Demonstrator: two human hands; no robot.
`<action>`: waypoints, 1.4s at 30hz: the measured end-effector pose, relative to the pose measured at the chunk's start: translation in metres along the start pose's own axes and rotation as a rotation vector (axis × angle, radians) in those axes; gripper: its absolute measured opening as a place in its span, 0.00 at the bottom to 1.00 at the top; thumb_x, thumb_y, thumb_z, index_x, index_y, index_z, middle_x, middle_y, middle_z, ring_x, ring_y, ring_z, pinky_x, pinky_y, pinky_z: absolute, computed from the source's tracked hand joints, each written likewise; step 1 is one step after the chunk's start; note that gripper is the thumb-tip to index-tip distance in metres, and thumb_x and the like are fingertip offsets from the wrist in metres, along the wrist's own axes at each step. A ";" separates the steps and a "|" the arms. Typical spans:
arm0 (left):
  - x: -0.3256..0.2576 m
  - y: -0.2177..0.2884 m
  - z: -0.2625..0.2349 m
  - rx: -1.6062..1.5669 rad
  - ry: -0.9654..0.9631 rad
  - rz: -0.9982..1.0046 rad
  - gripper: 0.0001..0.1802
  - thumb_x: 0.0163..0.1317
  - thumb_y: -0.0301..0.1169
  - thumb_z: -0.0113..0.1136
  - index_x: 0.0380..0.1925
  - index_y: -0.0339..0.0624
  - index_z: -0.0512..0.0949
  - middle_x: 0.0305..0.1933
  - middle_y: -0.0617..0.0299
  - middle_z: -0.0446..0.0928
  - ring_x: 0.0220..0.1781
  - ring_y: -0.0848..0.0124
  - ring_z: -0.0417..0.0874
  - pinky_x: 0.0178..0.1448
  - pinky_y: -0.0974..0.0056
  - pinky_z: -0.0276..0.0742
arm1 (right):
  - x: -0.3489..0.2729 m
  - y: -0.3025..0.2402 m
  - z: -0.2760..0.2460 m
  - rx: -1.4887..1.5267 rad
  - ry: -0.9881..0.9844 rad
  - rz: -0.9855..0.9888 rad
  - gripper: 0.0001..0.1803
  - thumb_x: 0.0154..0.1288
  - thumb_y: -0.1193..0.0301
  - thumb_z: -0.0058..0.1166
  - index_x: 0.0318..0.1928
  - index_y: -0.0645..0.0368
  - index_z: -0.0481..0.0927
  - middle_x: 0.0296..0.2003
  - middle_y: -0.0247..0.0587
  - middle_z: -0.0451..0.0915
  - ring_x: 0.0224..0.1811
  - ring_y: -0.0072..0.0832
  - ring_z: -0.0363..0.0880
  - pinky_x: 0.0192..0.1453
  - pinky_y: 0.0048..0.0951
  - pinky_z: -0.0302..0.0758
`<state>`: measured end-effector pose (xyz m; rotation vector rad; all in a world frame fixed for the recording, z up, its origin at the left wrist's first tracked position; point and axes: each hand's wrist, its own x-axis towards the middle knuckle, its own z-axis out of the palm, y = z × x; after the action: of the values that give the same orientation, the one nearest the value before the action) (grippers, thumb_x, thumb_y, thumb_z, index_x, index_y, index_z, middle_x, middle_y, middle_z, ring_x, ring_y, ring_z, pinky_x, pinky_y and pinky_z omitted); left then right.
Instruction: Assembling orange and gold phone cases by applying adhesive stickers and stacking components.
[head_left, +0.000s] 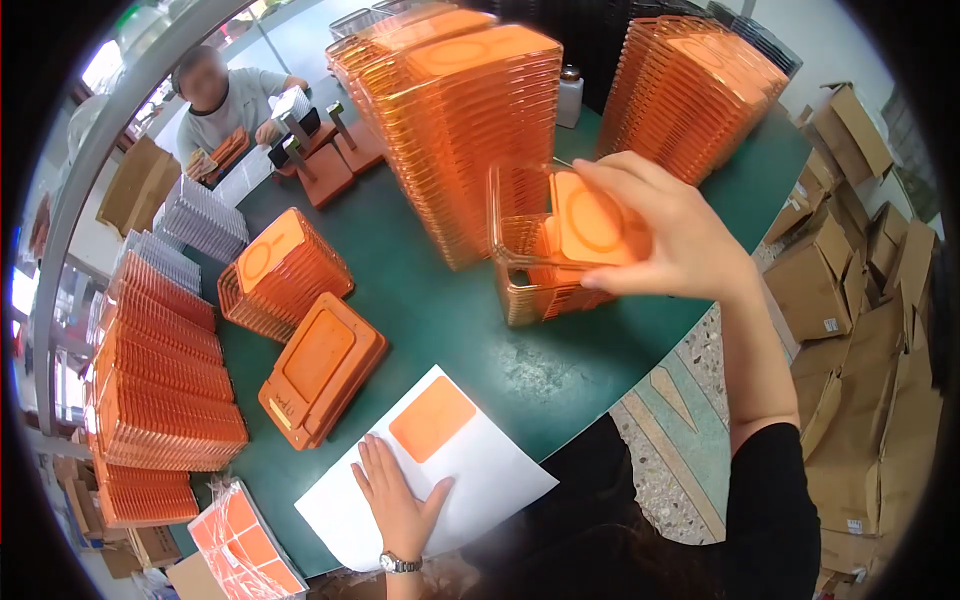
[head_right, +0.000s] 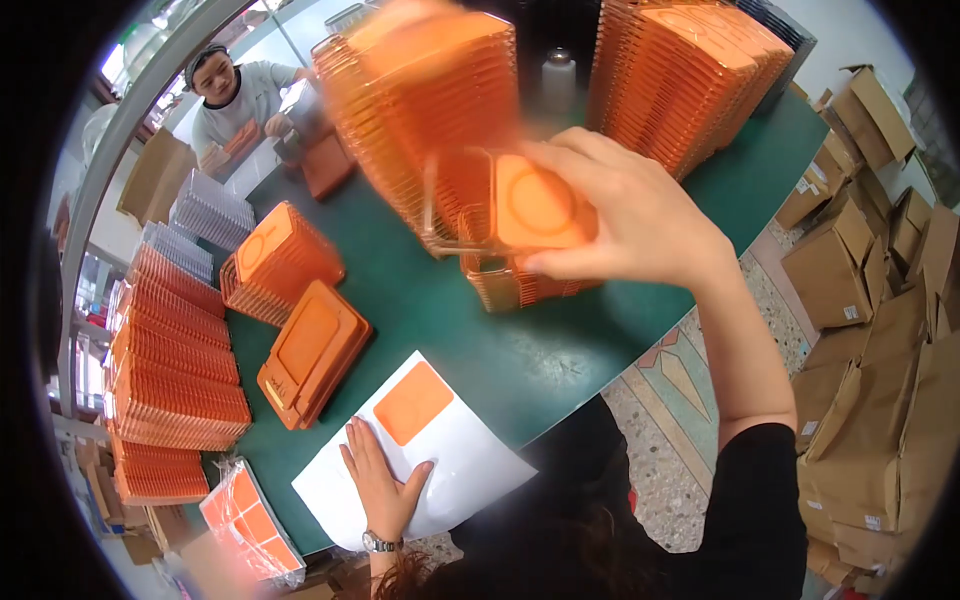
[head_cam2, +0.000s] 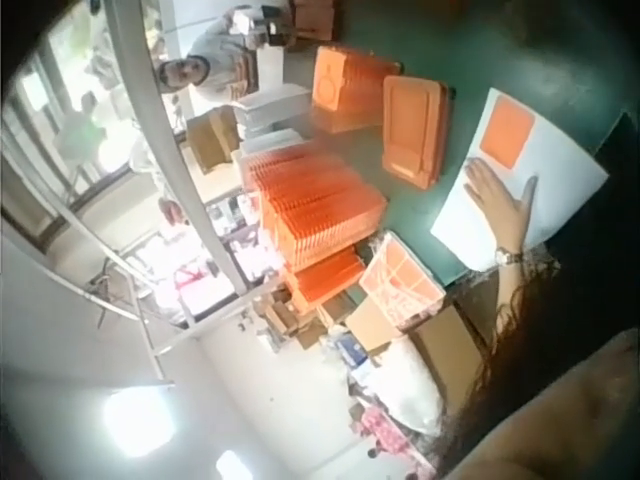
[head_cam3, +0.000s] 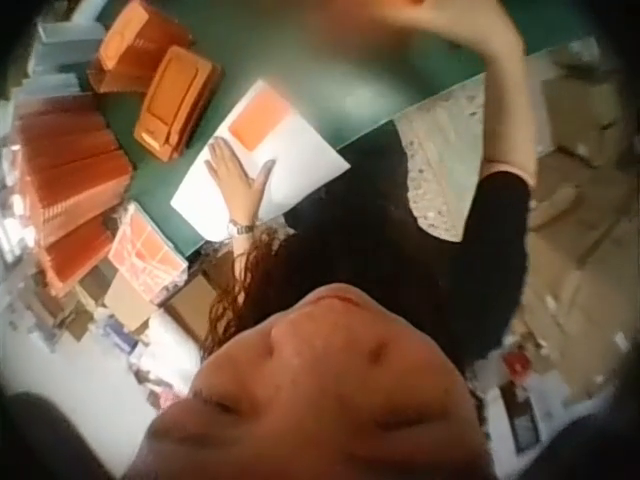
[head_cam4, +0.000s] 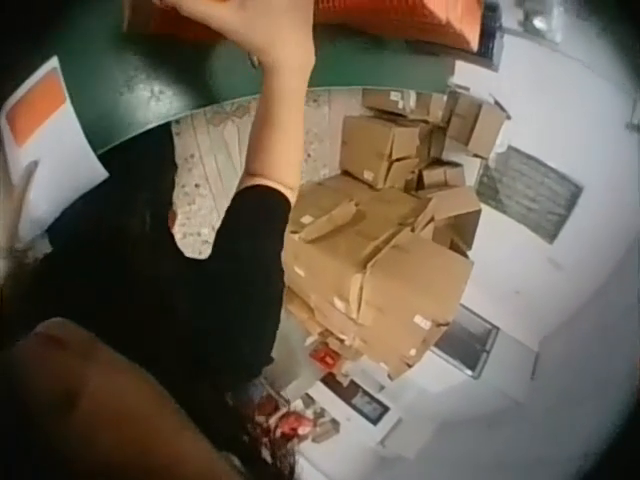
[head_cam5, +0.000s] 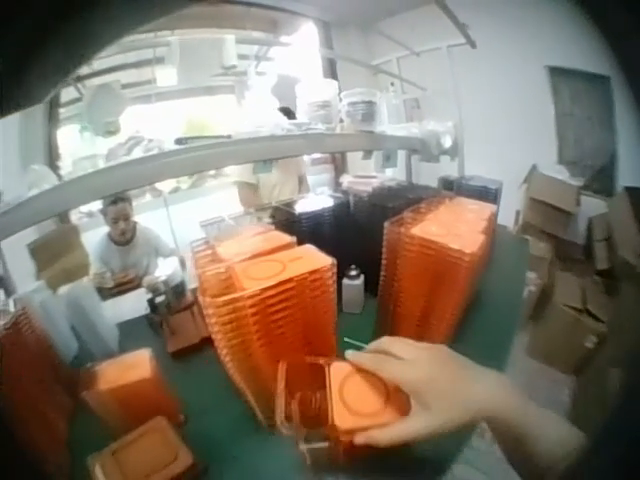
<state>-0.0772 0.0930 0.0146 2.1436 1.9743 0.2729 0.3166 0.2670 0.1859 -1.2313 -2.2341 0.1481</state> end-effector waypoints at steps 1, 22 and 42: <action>0.001 0.000 0.001 -0.005 0.002 -0.003 0.63 0.52 0.55 0.73 0.75 0.25 0.51 0.80 0.34 0.51 0.84 0.44 0.46 0.84 0.41 0.34 | 0.003 0.006 0.003 -0.085 -0.097 0.059 0.49 0.48 0.50 0.73 0.65 0.69 0.73 0.58 0.51 0.76 0.57 0.46 0.80 0.61 0.38 0.76; -0.006 0.002 -0.004 -0.028 0.017 -0.021 0.64 0.51 0.58 0.74 0.75 0.27 0.53 0.80 0.37 0.53 0.83 0.42 0.48 0.81 0.35 0.39 | 0.004 -0.009 0.016 -0.179 -0.026 -0.171 0.42 0.50 0.60 0.73 0.65 0.64 0.74 0.56 0.52 0.78 0.60 0.48 0.77 0.63 0.43 0.75; -0.017 -0.001 0.007 -0.308 0.148 -0.053 0.52 0.56 0.42 0.74 0.75 0.35 0.58 0.75 0.49 0.67 0.79 0.49 0.62 0.80 0.42 0.54 | -0.047 -0.151 0.227 0.169 -0.418 -0.443 0.14 0.59 0.67 0.67 0.42 0.61 0.83 0.57 0.47 0.79 0.64 0.42 0.77 0.59 0.39 0.81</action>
<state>-0.0774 0.0757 0.0076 1.9214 1.9134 0.6955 0.1026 0.1827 0.0317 -0.6328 -2.7268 0.4419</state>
